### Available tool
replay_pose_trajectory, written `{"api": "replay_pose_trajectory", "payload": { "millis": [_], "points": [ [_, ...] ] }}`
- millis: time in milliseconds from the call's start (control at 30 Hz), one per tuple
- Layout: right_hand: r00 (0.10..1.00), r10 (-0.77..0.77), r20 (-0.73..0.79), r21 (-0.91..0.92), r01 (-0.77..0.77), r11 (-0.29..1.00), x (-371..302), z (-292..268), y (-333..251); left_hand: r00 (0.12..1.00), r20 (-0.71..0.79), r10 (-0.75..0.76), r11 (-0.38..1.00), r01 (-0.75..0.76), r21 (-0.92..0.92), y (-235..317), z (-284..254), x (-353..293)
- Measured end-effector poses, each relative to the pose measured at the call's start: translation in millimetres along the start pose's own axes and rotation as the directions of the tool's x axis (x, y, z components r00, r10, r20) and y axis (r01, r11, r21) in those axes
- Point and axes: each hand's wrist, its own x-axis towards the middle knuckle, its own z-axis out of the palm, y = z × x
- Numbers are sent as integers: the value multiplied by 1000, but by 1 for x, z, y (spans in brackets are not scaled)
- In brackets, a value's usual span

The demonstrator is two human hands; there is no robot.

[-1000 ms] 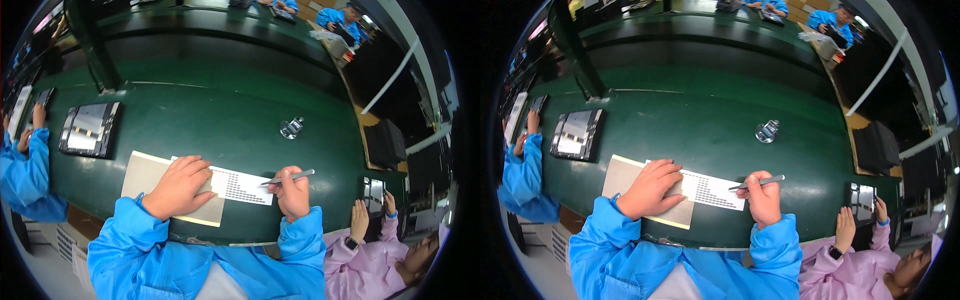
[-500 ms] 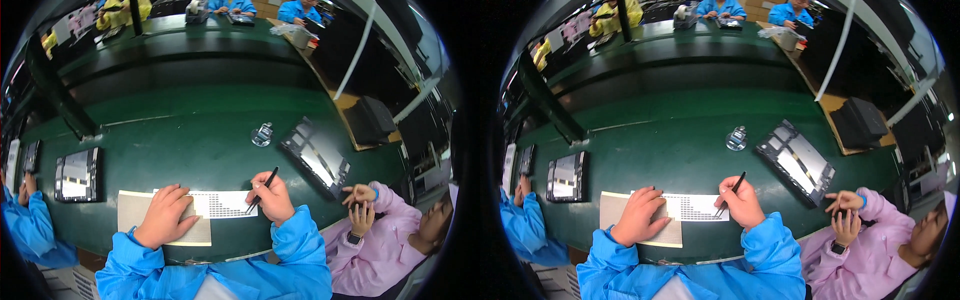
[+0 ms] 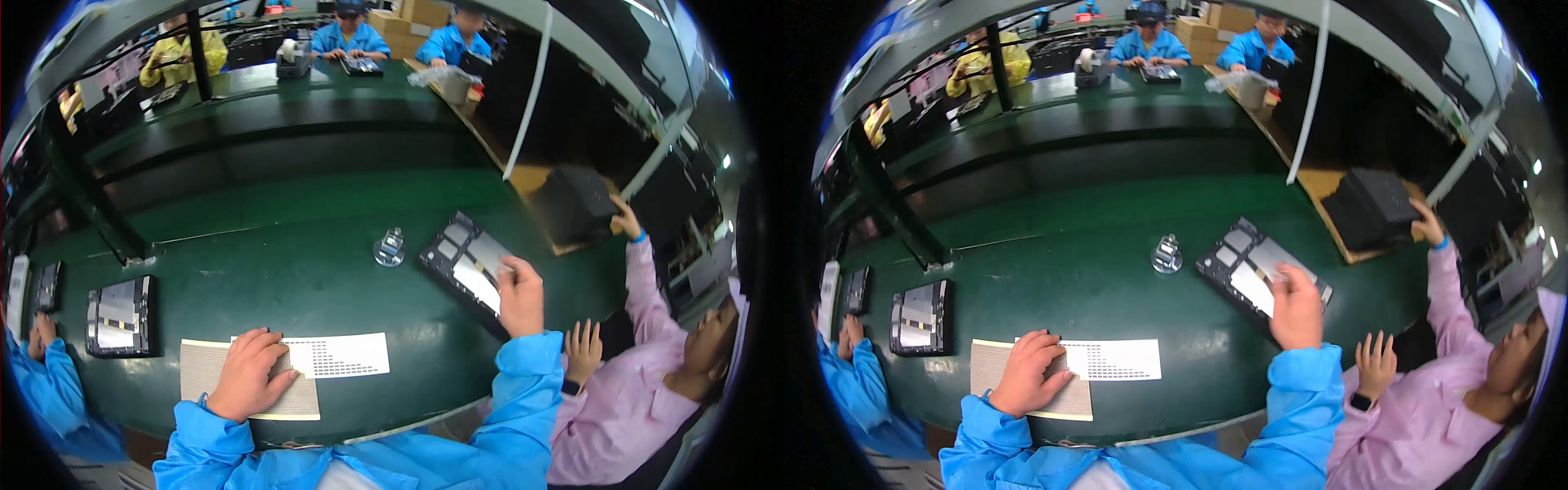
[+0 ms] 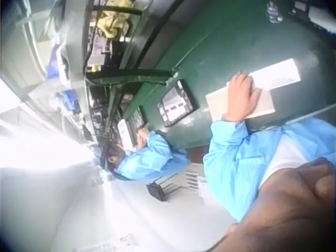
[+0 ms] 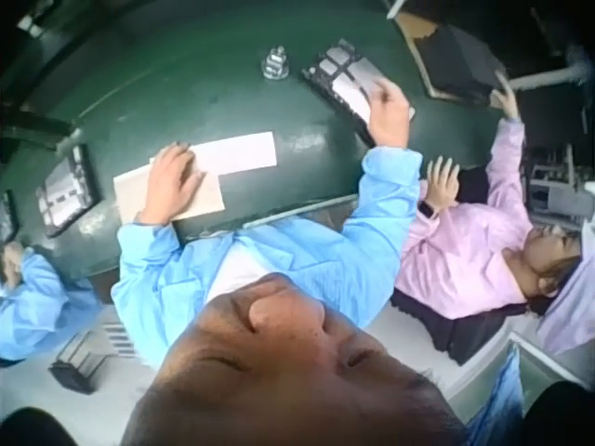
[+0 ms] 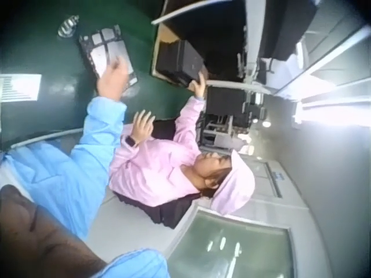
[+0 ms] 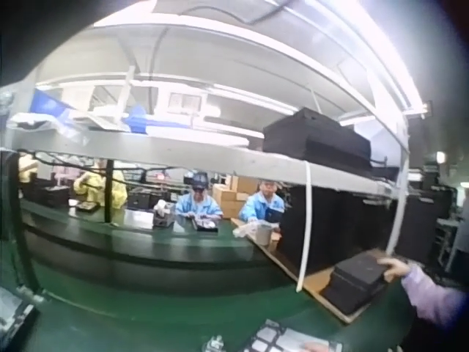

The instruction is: The person assembles internal components and a screen frame into a tablet using a small hand tool.

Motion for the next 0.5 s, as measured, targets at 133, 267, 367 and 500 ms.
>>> {"api": "replay_pose_trajectory", "payload": {
  "millis": [133, 267, 367, 500],
  "points": [
    [998, -40, -53, -542, 5, 840, 26, -36, 44, 997, -77, 22, 1000, -23, -13, -2, 4, 2],
    [993, -35, 110, -690, 102, 716, 35, -37, 104, 997, -60, 37, 999, -38, -16, 0, -1, 1],
    [993, 108, 44, -521, -69, 851, 33, -30, 93, 995, -92, 22, 1000, -22, -5, 1, 0, -6],
    [994, 82, 77, -548, -27, 836, 34, -31, 89, 999, -37, -9, 1000, 9, 14, 5, 2, -2]
  ]
}}
